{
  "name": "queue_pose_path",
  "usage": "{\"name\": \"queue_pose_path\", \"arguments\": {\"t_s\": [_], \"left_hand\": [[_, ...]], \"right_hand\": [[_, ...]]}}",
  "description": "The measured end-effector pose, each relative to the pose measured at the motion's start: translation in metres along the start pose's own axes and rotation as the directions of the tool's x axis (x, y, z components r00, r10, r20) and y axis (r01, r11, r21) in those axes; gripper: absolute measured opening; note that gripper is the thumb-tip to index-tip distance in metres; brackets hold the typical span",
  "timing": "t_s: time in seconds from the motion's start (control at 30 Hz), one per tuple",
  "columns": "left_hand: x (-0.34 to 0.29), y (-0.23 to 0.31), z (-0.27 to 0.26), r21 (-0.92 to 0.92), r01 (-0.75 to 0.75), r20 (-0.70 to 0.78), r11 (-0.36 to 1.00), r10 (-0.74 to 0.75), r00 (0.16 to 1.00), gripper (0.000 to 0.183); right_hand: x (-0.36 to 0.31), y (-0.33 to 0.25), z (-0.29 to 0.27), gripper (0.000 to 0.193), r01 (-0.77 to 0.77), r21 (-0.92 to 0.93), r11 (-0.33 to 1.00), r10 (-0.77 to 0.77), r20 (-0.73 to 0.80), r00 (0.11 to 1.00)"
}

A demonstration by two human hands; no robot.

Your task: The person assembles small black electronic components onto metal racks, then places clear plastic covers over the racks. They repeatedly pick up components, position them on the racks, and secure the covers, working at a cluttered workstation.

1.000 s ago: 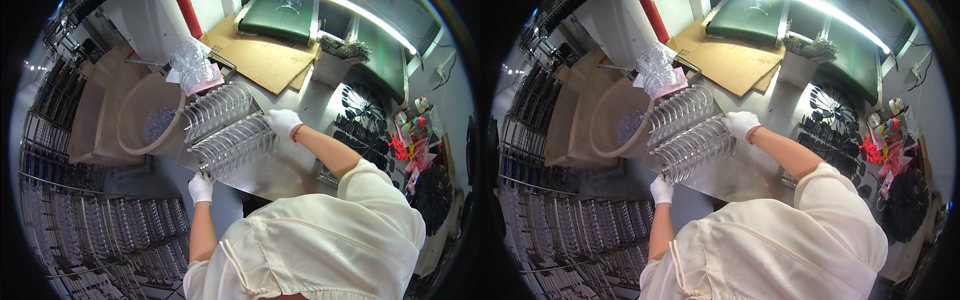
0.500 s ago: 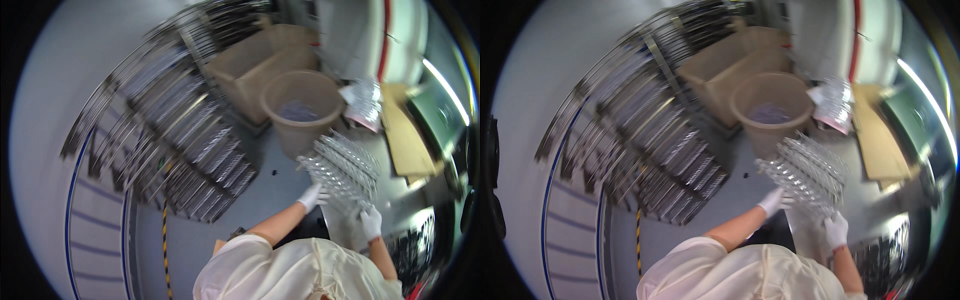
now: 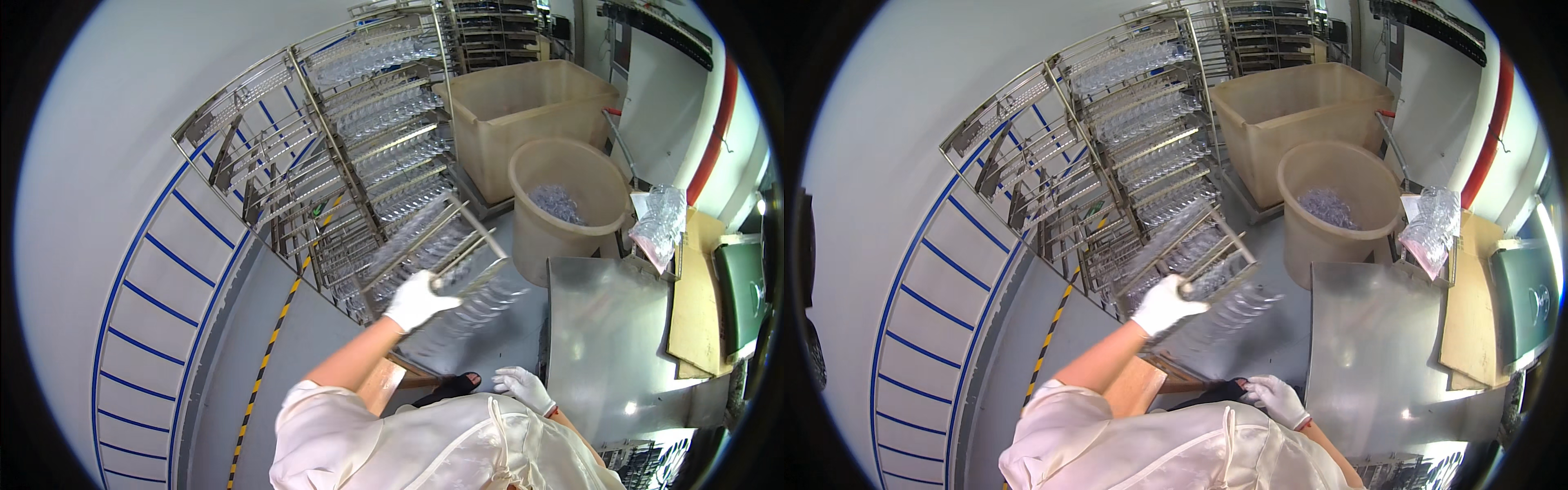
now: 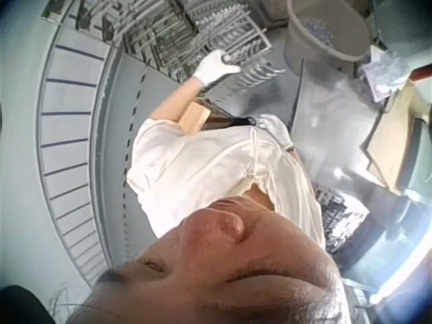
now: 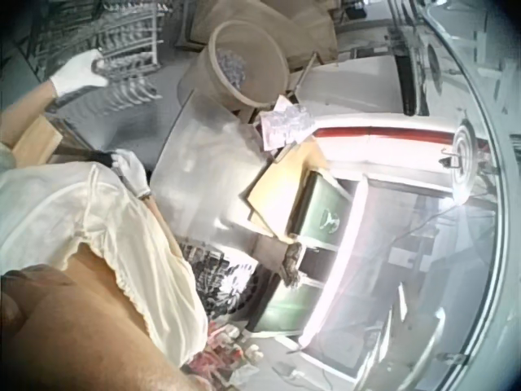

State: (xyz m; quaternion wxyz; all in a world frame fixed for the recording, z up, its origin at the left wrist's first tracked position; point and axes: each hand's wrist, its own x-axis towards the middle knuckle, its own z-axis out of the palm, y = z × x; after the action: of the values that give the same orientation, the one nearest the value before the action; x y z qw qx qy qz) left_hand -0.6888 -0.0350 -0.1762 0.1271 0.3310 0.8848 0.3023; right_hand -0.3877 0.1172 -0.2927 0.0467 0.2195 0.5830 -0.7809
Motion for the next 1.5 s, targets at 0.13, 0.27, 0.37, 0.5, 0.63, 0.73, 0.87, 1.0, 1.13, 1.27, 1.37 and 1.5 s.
{"name": "queue_pose_path", "arguments": {"t_s": [0.13, 0.27, 0.37, 0.5, 0.63, 0.73, 0.87, 1.0, 1.13, 1.27, 1.37, 1.5], "left_hand": [[0.013, -0.102, -0.046, 0.257, 0.157, 0.117, 0.953, -0.192, 0.974, 0.087], [0.041, -0.193, -0.063, 0.348, 0.349, 0.159, 0.870, -0.422, 0.893, 0.090], [0.060, -0.249, -0.061, 0.357, 0.396, 0.074, 0.846, -0.449, 0.891, 0.090], [0.085, -0.306, -0.061, 0.313, 0.343, 0.050, 0.886, -0.376, 0.925, 0.084], [0.089, -0.335, -0.059, 0.397, 0.226, 0.050, 0.890, -0.267, 0.962, 0.077], [0.095, -0.359, -0.062, 0.436, 0.171, 0.089, 0.883, -0.231, 0.969, 0.073], [0.132, -0.399, -0.069, 0.551, 0.193, 0.013, 0.812, -0.240, 0.971, 0.065], [0.184, -0.396, -0.065, 0.405, 0.432, -0.613, 0.806, -0.111, 0.782, 0.028], [0.191, -0.328, -0.061, 0.570, -0.120, -0.109, 0.813, 0.220, 0.969, 0.023], [0.199, -0.288, -0.115, 0.518, 0.081, -0.586, 0.852, 0.285, 0.758, 0.052], [0.208, -0.291, -0.163, 0.531, 0.295, -0.334, 0.795, -0.124, 0.934, 0.069], [0.172, -0.265, -0.168, 0.148, 0.032, 0.069, 0.989, -0.042, 0.997, 0.079]], "right_hand": [[0.006, 0.023, -0.015, 0.030, -0.162, 0.083, 0.983, 0.173, -0.157, 0.972], [0.023, 0.037, -0.018, 0.032, -0.211, 0.114, 0.971, 0.232, -0.210, 0.950], [0.046, 0.040, -0.012, 0.030, -0.243, 0.070, 0.968, 0.253, -0.264, 0.931], [0.080, 0.038, -0.004, 0.025, -0.219, 0.071, 0.973, 0.230, -0.269, 0.935], [0.110, 0.042, 0.001, 0.022, -0.224, 0.008, 0.975, 0.219, -0.252, 0.943], [0.132, 0.055, -0.004, 0.021, -0.329, -0.311, 0.891, 0.234, -0.307, 0.923], [0.154, 0.071, -0.021, 0.027, -0.291, -0.443, 0.848, 0.179, -0.278, 0.944], [0.162, 0.071, -0.036, 0.027, -0.228, -0.714, 0.661, 0.095, -0.222, 0.970], [0.165, 0.057, -0.032, 0.027, -0.323, -0.702, 0.635, 0.132, -0.314, 0.940], [0.164, 0.029, -0.011, 0.028, -0.441, -0.537, 0.719, 0.221, -0.425, 0.878], [0.156, -0.003, 0.005, 0.031, -0.235, -0.835, 0.497, 0.062, -0.236, 0.970], [0.147, -0.036, 0.007, 0.041, -0.204, -0.807, 0.554, 0.003, -0.244, 0.970]]}}
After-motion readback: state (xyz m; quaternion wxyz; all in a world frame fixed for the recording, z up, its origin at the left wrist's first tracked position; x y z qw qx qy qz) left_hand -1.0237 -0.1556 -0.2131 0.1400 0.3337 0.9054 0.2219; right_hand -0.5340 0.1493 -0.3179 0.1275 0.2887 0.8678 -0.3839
